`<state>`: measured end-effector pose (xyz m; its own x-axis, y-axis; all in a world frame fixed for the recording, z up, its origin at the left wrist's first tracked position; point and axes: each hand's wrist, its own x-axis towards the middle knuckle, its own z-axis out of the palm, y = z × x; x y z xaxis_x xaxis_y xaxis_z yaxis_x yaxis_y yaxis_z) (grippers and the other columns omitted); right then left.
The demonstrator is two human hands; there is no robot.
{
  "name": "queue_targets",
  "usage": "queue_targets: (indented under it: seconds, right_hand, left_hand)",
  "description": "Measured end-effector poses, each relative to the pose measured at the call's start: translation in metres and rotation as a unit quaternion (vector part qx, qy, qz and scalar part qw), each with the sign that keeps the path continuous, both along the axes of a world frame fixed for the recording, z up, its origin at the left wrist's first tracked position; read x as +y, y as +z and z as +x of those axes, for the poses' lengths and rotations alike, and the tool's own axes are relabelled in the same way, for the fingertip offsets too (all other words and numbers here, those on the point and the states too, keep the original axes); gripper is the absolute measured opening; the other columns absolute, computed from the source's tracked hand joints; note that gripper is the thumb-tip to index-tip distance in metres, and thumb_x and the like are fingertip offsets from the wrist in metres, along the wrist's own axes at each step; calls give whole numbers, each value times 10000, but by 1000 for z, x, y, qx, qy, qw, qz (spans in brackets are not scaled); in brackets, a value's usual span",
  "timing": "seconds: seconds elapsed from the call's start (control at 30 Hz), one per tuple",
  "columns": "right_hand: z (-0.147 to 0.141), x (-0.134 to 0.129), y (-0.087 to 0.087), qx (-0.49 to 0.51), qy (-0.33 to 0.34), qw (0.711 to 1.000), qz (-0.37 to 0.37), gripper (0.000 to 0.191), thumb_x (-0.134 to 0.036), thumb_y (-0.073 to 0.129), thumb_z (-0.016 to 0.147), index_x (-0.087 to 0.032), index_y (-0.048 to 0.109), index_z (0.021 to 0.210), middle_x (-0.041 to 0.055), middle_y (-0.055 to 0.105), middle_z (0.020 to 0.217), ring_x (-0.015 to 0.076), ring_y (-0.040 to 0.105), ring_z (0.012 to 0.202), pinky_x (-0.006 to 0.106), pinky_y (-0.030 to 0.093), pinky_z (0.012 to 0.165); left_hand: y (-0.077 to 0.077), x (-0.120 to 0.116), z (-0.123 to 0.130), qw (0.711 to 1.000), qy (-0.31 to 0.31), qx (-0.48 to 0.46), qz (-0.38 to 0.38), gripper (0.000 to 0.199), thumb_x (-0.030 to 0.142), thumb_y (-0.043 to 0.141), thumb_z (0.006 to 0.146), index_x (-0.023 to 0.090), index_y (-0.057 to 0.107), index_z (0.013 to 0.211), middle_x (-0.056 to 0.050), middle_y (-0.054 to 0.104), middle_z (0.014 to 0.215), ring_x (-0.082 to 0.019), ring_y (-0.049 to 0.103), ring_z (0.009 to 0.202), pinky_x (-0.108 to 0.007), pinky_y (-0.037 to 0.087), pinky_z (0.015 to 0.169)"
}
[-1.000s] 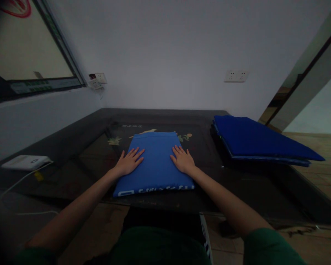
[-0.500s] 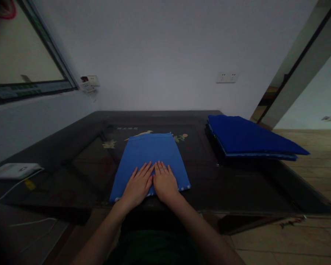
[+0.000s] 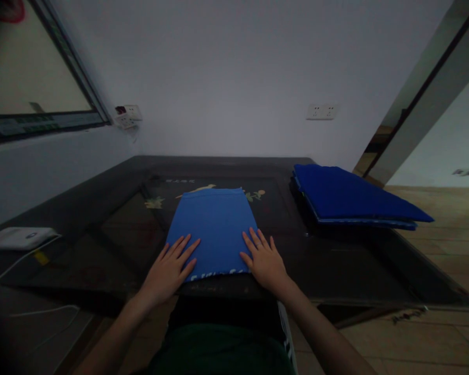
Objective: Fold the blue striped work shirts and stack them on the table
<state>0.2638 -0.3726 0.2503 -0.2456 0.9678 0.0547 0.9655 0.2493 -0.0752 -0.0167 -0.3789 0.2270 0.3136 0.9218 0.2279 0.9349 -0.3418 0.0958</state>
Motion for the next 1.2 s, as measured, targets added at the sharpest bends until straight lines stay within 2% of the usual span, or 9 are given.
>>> queue_targets:
  seconds: [0.1, 0.23, 0.33, 0.43, 0.63, 0.83, 0.97, 1.1, 1.2]
  right_hand:
    - [-12, -3, 15, -17, -16, 1000, -1, 551, -342, 412, 947, -152, 341, 1459, 92, 222, 1543, 277, 121, 1442, 543, 137, 1149]
    - [-65, -4, 31, 42, 3, 999, 14, 524, -232, 382, 936, -120, 367, 1448, 106, 259, 1532, 257, 190, 1431, 488, 192, 1152]
    - [-99, -2, 22, 81, 33, 996, -12, 514, -268, 347, 955, -149, 356, 1455, 97, 274, 1528, 256, 228, 1421, 515, 208, 1138]
    - [-110, 0, 4, 84, 44, 995, -14, 527, -337, 333, 966, -212, 301, 1477, 75, 200, 1551, 270, 172, 1435, 601, 130, 1122]
    - [-102, 0, -9, 91, 56, 994, 15, 534, -409, 296, 973, -282, 251, 1490, 36, 167, 1563, 246, 146, 1443, 592, 92, 1129]
    - [-93, -1, -4, 106, 49, 993, 6, 549, -500, 346, 952, -326, 303, 1470, 37, 207, 1555, 276, 162, 1436, 566, 132, 1133]
    - [-63, -2, 9, 95, 41, 994, -35, 625, -533, 435, 914, -250, 343, 1464, 83, 268, 1533, 293, 201, 1424, 517, 189, 1137]
    - [-26, 30, 38, 122, 32, 990, -67, 469, -414, 506, 903, -203, 558, 1318, 108, 542, 1359, 283, 496, 1255, 445, 374, 1047]
    - [-4, 87, 57, 202, -19, 979, -23, 358, -312, 544, 887, -172, 648, 1199, 114, 631, 1239, 272, 570, 1152, 395, 415, 992]
  left_hand:
    - [2, -1, -9, 1000, -3, 1, -18, 512, 431, 384, 950, 309, 351, 1446, -38, 314, 1521, -253, 299, 1398, -545, 227, 1125]
    - [11, 5, 8, 999, 36, -7, 1, 450, 355, 363, 961, 213, 480, 1371, -99, 468, 1425, -257, 401, 1340, -583, 135, 1141]
    - [12, 12, 28, 999, 37, -19, 17, 441, 273, 340, 961, 199, 478, 1373, -94, 454, 1437, -238, 394, 1347, -521, 221, 1142]
    - [5, 15, 37, 999, 34, -17, 22, 450, 262, 346, 957, 228, 456, 1391, -63, 396, 1479, -229, 346, 1376, -475, 284, 1127]
    - [2, 12, 32, 999, 48, -9, 19, 461, 298, 355, 954, 240, 444, 1403, -54, 374, 1491, -229, 342, 1378, -470, 277, 1133]
    - [1, 9, 33, 998, 39, -32, 26, 466, 322, 359, 952, 260, 436, 1407, -55, 381, 1488, -227, 348, 1375, -474, 275, 1131]
    - [3, 15, 20, 996, 9, -92, -13, 466, 347, 422, 928, 273, 463, 1386, -48, 391, 1484, -240, 358, 1368, -474, 272, 1130]
    - [28, 59, -14, 969, -9, -228, -99, 410, 349, 455, 895, 192, 606, 1243, -79, 610, 1278, -229, 559, 1185, -364, 411, 1034]
    - [49, 115, -38, 938, 91, -326, -79, 349, 276, 505, 851, 140, 659, 1133, -108, 660, 1178, -239, 598, 1109, -326, 442, 975]
